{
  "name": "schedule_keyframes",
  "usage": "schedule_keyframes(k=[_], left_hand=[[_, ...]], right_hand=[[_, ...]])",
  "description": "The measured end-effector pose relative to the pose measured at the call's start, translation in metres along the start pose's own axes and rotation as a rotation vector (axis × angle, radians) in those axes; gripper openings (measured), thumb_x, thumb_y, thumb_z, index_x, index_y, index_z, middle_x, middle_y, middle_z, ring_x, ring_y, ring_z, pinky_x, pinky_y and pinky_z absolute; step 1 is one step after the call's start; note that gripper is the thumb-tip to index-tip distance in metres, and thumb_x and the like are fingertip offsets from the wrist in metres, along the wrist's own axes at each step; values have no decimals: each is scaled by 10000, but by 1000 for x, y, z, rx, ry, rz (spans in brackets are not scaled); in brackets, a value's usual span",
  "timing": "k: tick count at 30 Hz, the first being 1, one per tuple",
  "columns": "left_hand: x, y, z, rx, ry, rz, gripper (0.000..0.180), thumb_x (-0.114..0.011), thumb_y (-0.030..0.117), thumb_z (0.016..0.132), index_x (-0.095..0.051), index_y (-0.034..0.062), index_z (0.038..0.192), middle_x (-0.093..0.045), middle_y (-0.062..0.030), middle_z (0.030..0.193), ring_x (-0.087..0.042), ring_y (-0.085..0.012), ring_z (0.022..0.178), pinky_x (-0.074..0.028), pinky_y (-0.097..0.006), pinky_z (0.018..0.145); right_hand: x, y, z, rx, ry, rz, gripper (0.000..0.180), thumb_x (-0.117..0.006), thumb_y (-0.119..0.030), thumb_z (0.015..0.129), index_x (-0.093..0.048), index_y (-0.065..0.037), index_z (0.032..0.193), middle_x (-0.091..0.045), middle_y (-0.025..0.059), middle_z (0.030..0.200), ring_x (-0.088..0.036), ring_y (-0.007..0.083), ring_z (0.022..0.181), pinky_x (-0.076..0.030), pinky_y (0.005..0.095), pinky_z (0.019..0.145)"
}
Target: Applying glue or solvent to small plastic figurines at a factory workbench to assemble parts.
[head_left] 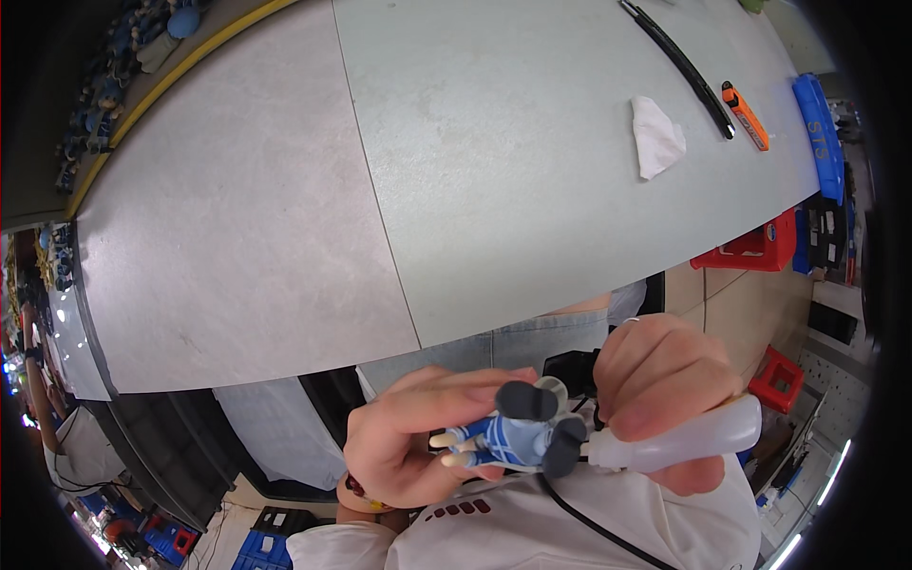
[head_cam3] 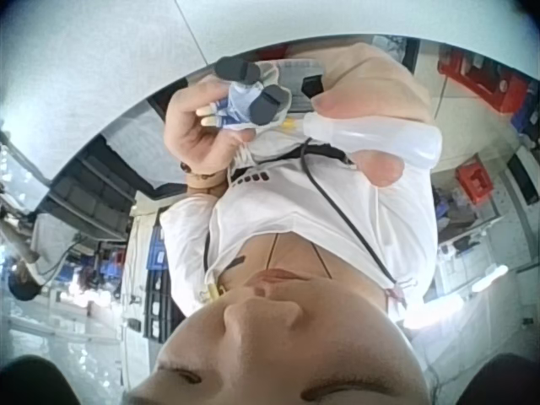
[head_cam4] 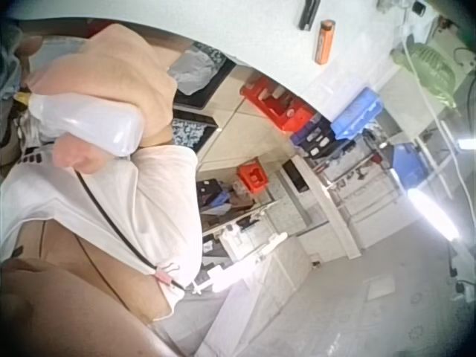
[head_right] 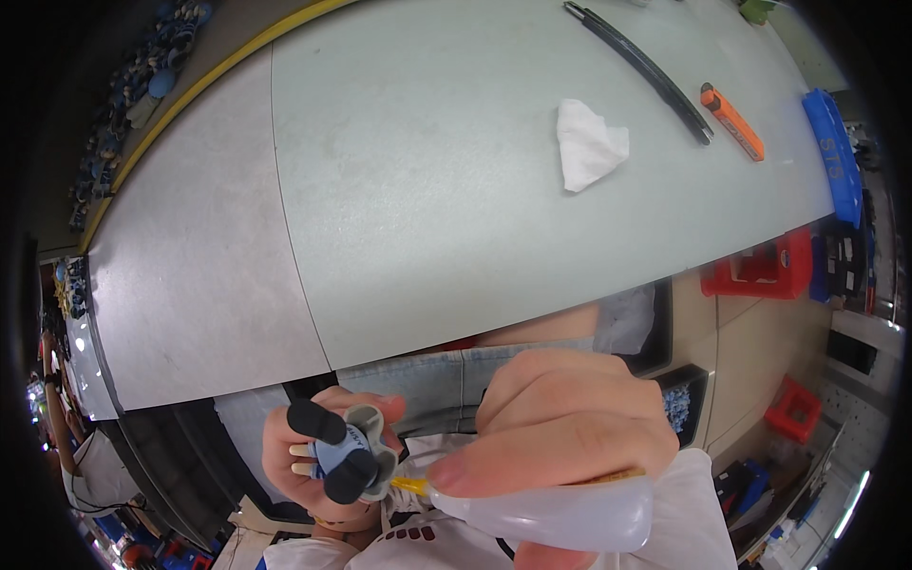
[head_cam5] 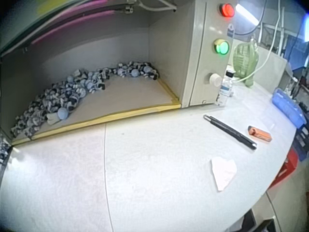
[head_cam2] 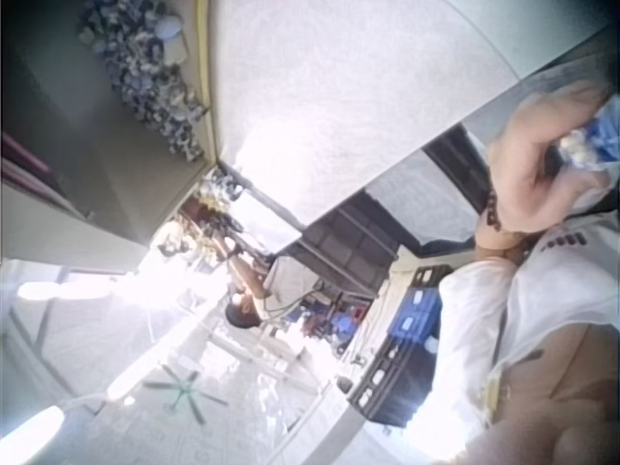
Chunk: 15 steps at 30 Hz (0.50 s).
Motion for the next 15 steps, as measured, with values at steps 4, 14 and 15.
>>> schedule_keyframes(k=[4, 14, 15], left_hand=[[0, 4, 3, -6, -67, 120, 363, -693, 97, 632, -414, -13, 836, -549, -281, 765, -582, -207, 617, -468, -238, 508], [-4, 4, 10, -50, -119, 180, 288, -642, 57, 658, -422, -11, 833, -560, -239, 716, -571, -190, 610, -455, -235, 513], [-1, 3, 9, -50, -115, 186, 288, -642, 57, 658, -422, -11, 833, -560, -239, 716, -571, -190, 610, -455, -235, 513]], right_hand=[[2, -4, 2, -49, -15, -18, 483, -455, -470, 778, -529, -1, 686, -493, 51, 592, -462, 135, 466, -372, 207, 383], [2, -5, 7, 2, -22, -54, 473, -475, -453, 775, -526, 5, 668, -493, 60, 584, -462, 133, 454, -369, 203, 370], [2, -3, 6, 13, -25, -55, 466, -474, -451, 776, -518, -1, 665, -496, 62, 586, -463, 130, 450, -371, 202, 367]])
Point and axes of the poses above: each hand's wrist, its own z-axis towards the middle knuckle, its own x-axis out of the back of the hand, y = z × x, the point moved 1 cm from there along z, towards the middle knuckle
